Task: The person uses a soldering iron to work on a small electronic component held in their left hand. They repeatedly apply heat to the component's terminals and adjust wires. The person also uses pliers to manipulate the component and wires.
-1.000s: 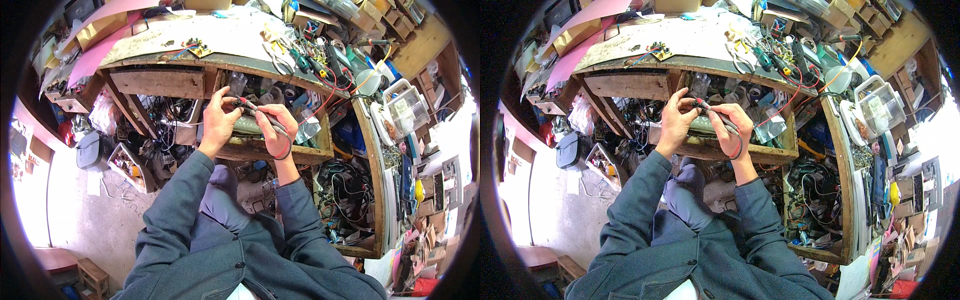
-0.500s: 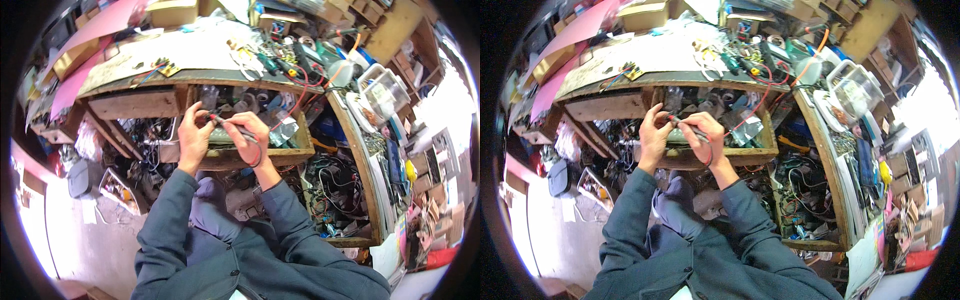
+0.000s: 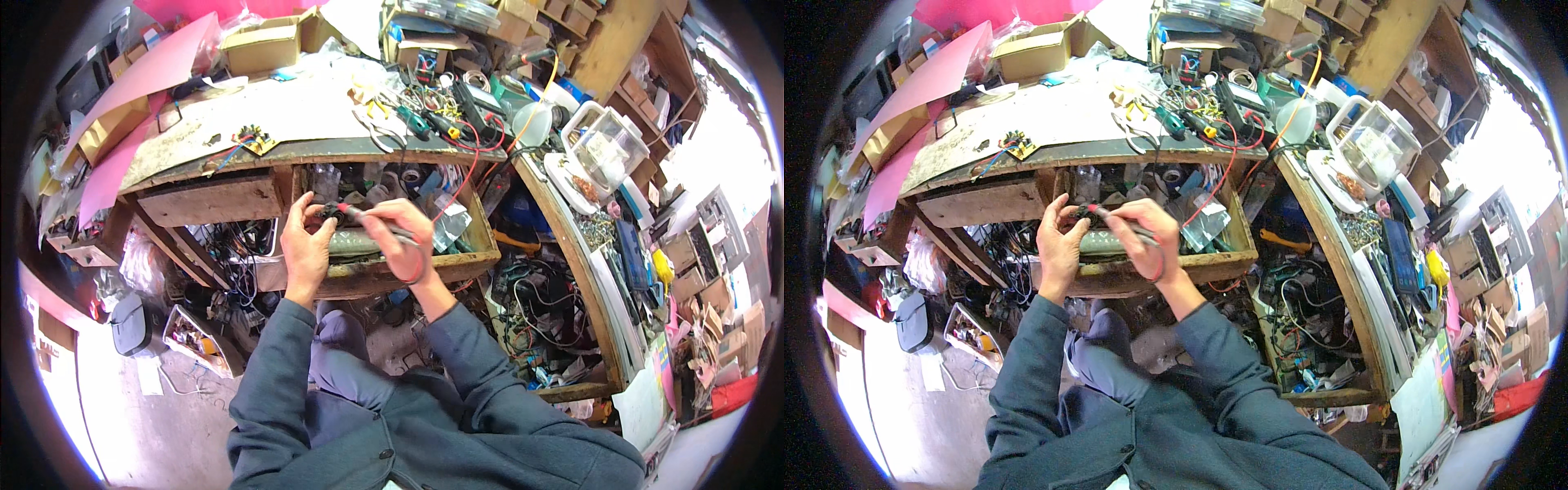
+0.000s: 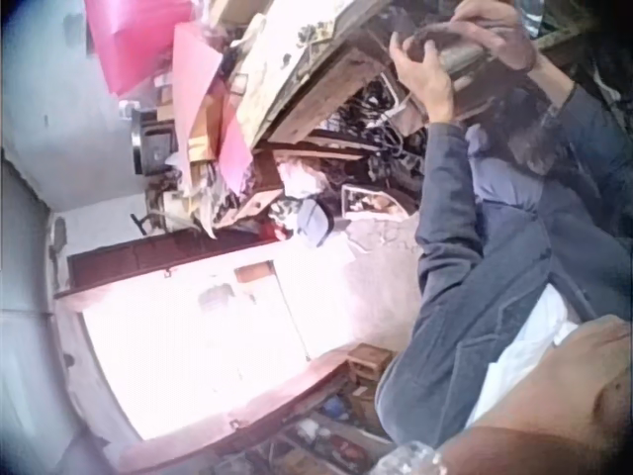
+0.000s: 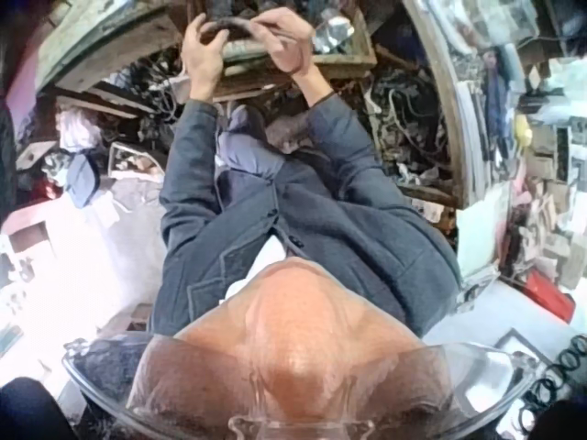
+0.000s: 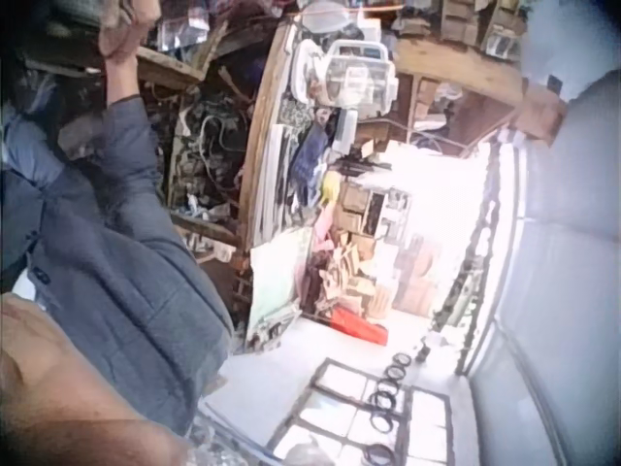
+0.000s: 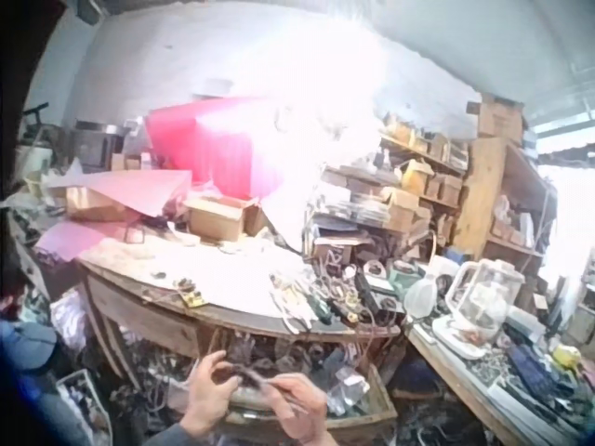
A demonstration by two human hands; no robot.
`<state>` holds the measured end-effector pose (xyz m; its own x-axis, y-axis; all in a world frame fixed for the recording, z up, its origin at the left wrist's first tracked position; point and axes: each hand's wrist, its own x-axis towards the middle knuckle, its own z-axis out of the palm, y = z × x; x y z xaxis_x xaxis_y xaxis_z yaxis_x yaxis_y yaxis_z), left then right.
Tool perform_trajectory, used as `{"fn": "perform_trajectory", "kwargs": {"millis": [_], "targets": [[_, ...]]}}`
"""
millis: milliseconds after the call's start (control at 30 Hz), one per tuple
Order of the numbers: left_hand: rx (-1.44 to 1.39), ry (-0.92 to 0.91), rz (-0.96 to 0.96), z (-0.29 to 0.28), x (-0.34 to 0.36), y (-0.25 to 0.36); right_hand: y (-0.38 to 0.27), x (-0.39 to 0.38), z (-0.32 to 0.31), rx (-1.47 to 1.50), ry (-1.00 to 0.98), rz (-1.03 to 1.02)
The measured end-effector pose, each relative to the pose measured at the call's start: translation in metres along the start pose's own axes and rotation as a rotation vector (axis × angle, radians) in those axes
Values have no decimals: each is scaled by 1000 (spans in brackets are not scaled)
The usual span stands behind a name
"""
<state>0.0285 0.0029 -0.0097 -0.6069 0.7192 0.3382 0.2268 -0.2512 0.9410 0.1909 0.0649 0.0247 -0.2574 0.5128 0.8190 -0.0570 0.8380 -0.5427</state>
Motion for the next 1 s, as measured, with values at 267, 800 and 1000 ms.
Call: {"fn": "perform_trajectory", "kwargs": {"millis": [267, 800, 1000], "targets": [[-19, 36, -64, 2, -2, -4, 21, 132, -95, -561, -66, -281], [-288, 117, -116, 3, -7, 8, -6, 106, 14, -451, -1071, -41], [-345, 131, -100, 5, -7, 9, 21, 108, 24, -126, -926, 186]]}}
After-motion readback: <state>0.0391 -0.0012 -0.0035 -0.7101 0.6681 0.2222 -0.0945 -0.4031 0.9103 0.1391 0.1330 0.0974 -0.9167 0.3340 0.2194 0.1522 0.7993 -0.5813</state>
